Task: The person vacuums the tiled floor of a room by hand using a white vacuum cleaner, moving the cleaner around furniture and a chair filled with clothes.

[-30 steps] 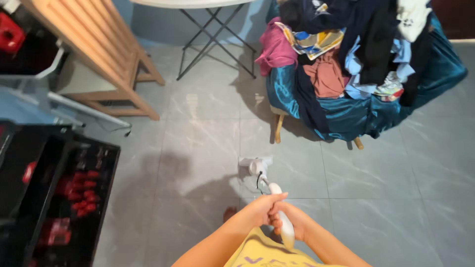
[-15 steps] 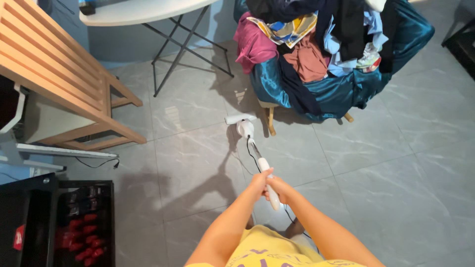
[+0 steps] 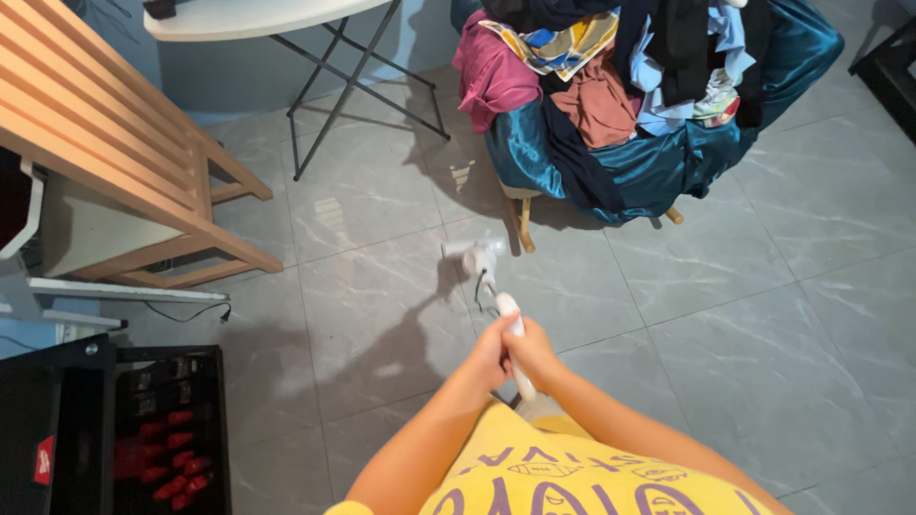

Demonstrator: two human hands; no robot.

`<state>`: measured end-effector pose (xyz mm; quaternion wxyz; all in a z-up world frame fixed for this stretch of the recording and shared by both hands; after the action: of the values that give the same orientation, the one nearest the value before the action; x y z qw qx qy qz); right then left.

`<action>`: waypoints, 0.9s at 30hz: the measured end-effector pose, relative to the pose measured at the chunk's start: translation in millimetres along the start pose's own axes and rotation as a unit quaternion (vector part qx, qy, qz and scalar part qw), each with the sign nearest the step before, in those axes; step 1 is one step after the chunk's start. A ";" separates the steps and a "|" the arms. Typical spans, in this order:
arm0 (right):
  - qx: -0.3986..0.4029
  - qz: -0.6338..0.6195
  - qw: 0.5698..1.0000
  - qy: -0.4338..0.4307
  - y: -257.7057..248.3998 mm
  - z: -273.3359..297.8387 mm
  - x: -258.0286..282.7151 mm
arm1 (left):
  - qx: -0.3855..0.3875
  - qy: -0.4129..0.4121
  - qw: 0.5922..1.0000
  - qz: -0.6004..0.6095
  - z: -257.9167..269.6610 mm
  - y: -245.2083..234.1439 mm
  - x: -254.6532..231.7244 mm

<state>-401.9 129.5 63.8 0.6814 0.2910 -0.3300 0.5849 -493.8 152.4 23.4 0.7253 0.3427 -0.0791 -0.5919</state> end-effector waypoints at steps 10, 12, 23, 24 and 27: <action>-0.034 0.019 0.998 -0.059 -14.9 -123.6 -10.5 | -0.072 0.032 0.996 -0.045 -76.7 0.4 -55.5; 0.025 -0.036 0.998 -0.036 -20.0 -96.7 -3.4 | -0.030 0.024 0.998 -0.048 -61.3 15.2 -53.3; 0.006 -0.083 0.996 -0.017 3.2 -128.5 47.1 | -0.050 0.062 0.995 -0.057 -66.9 19.6 -119.7; 0.001 -0.061 0.998 -0.013 4.2 -147.0 55.2 | -0.043 0.070 0.993 -0.085 -76.4 14.9 -134.6; 0.016 -0.048 0.999 -0.008 2.7 -179.0 74.6 | -0.083 0.081 0.989 -0.090 -108.0 20.3 -158.1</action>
<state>-377.7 315.1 13.0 0.7010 0.3222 -0.3119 0.5545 -466.6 341.5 0.1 0.6988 0.3340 0.0605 -0.6297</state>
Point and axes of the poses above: each hand's wrist, its own z-axis away from the middle knuckle, its own y-axis out of the palm, x = y × z, the point moved 3 cm from there along -z, towards the middle knuckle, and after that the axes turned 9 degrees about z, right-handed, at the moved point
